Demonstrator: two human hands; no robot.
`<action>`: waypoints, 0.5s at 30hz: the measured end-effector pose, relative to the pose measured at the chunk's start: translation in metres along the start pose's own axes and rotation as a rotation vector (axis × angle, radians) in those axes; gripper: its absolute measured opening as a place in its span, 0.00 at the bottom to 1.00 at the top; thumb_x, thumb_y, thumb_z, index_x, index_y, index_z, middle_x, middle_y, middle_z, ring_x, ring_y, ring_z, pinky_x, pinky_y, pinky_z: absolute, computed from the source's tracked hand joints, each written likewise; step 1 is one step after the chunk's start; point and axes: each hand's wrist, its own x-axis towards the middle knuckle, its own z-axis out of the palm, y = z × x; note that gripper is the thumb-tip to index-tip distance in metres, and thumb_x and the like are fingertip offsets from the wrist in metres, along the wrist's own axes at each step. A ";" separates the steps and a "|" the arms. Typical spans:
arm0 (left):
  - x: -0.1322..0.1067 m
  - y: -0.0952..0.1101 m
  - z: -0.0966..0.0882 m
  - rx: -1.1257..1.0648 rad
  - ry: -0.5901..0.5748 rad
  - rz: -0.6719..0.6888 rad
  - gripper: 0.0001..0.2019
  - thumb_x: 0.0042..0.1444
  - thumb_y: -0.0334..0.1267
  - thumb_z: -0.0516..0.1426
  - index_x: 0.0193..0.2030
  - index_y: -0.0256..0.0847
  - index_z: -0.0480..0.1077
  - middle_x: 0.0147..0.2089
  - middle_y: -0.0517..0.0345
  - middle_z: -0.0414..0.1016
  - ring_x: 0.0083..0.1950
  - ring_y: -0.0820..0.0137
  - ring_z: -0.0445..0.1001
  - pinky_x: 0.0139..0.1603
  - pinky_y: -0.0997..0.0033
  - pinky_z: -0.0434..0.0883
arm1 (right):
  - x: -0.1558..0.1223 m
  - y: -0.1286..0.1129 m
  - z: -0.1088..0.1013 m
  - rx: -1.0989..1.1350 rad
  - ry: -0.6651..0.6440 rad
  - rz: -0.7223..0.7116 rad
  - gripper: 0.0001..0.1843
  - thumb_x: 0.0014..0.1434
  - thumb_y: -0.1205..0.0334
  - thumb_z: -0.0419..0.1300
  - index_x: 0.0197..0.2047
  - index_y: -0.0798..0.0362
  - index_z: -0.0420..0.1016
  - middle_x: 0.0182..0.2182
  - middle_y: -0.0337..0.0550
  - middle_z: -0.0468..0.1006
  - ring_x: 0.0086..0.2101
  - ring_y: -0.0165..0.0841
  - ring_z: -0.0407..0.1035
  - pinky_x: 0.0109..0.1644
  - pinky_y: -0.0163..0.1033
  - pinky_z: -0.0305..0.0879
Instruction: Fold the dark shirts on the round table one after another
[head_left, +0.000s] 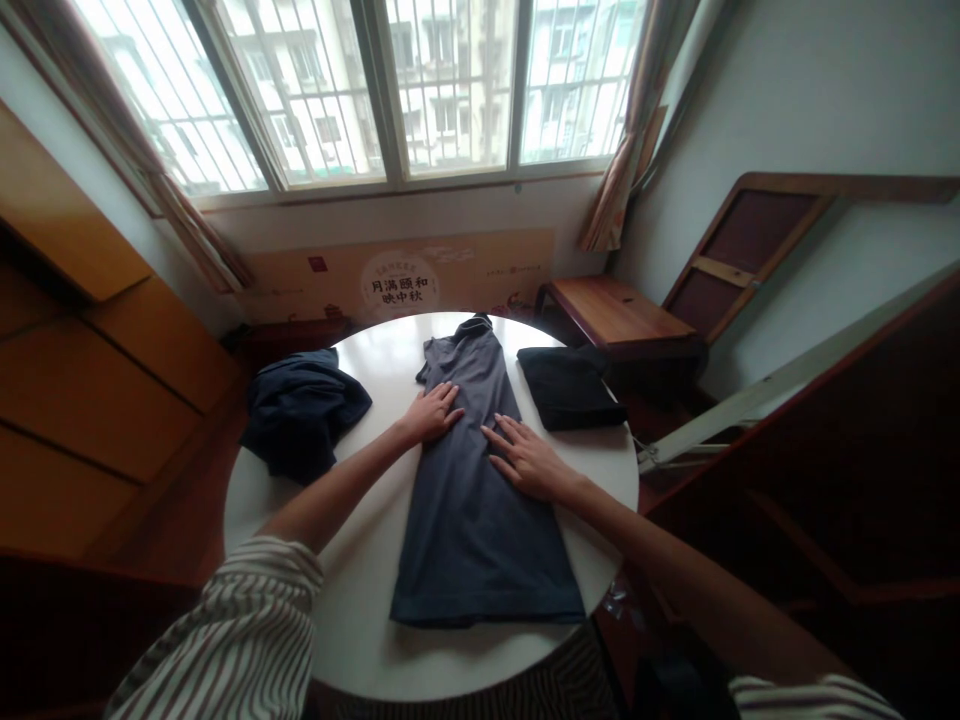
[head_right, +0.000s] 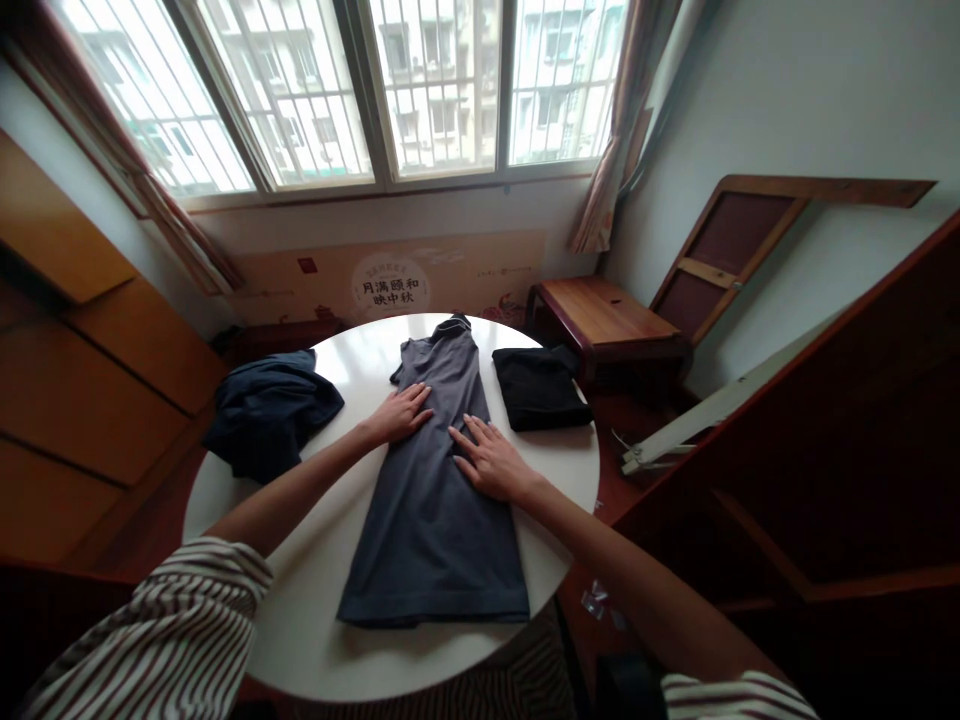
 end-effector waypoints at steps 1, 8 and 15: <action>0.000 -0.007 0.007 0.016 -0.015 -0.031 0.27 0.70 0.48 0.44 0.71 0.38 0.54 0.73 0.43 0.53 0.73 0.56 0.53 0.68 0.49 0.57 | -0.008 -0.001 0.000 -0.005 0.013 0.005 0.30 0.69 0.53 0.51 0.70 0.57 0.60 0.68 0.60 0.56 0.67 0.50 0.50 0.67 0.56 0.56; -0.020 -0.028 0.024 0.013 -0.040 -0.080 0.28 0.71 0.46 0.37 0.74 0.40 0.47 0.76 0.49 0.44 0.75 0.59 0.48 0.70 0.41 0.52 | -0.045 -0.014 -0.010 -0.127 0.018 -0.011 0.27 0.68 0.63 0.47 0.62 0.76 0.66 0.62 0.72 0.65 0.63 0.53 0.58 0.65 0.53 0.60; 0.010 -0.032 0.007 0.031 0.064 0.007 0.23 0.70 0.39 0.41 0.65 0.38 0.64 0.67 0.46 0.66 0.66 0.61 0.66 0.71 0.50 0.53 | 0.004 -0.007 -0.043 -0.027 -0.045 -0.078 0.15 0.67 0.66 0.51 0.43 0.60 0.79 0.46 0.57 0.79 0.48 0.42 0.72 0.58 0.48 0.65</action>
